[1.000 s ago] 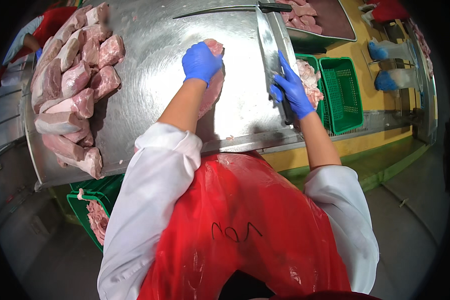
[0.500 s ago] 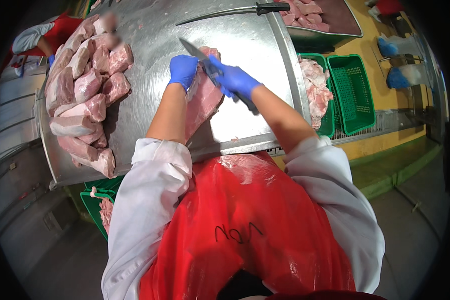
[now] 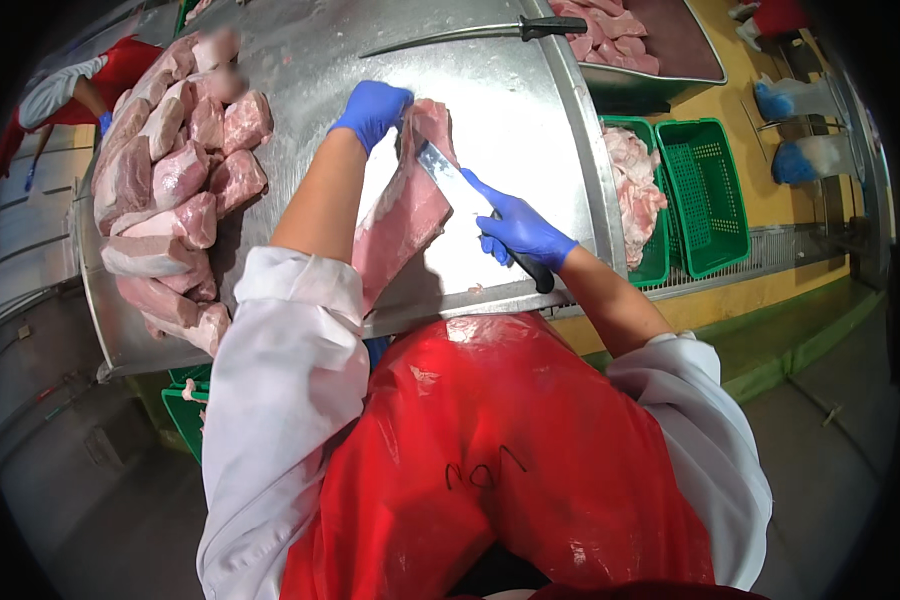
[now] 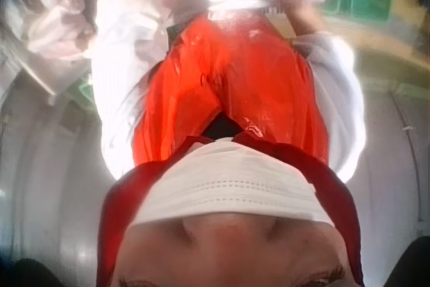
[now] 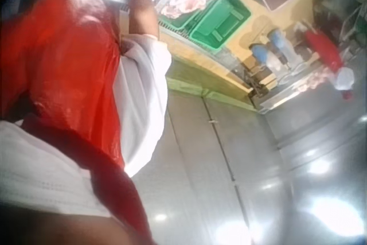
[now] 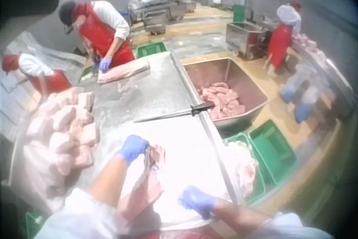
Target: The person uses a knife to trim fat and slice large pieces of pork on a stainless steel table. They repeatedly cut strips of fat and place them into a green basket while handling multiple pork loins.
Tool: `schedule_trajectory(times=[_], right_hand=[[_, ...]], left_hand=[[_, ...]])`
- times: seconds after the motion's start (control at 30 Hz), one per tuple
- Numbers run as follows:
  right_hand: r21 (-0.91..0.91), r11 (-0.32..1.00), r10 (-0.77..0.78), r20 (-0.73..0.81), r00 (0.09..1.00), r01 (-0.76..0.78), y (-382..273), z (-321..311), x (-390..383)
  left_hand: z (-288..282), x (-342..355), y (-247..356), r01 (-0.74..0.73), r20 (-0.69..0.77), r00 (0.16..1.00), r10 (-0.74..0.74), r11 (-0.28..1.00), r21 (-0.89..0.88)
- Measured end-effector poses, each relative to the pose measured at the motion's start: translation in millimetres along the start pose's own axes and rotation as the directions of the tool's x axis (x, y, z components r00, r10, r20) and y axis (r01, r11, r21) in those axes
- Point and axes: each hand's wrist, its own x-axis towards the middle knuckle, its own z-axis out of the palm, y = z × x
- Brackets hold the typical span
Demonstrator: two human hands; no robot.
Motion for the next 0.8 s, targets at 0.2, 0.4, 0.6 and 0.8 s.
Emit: schedule_trajectory(times=[0.2, 0.4, 0.6, 0.8], right_hand=[[0.121, 0.983, -0.114, -0.178, 0.977, 0.137, -28, 2, 95], [0.084, 0.995, 0.051, -0.078, 0.996, -0.044, 13, 61, -21], [0.029, 0.999, -0.005, -0.312, 0.950, 0.015, -30, 66, 56], [-0.214, 0.977, -0.082, -0.279, 0.957, 0.022, 25, 133, -17]], left_hand=[[18, -1, 36, 0.267, 0.225, 0.963, -0.148, 0.645, -0.716], [14, 12, 3, 0.120, 0.137, 0.991, -0.009, 0.540, -0.833], [9, -36, 61, 0.161, 0.192, 0.981, 0.025, 0.440, -0.883], [-5, -44, 26, 0.225, 0.235, 0.944, 0.230, 0.069, -0.972]])
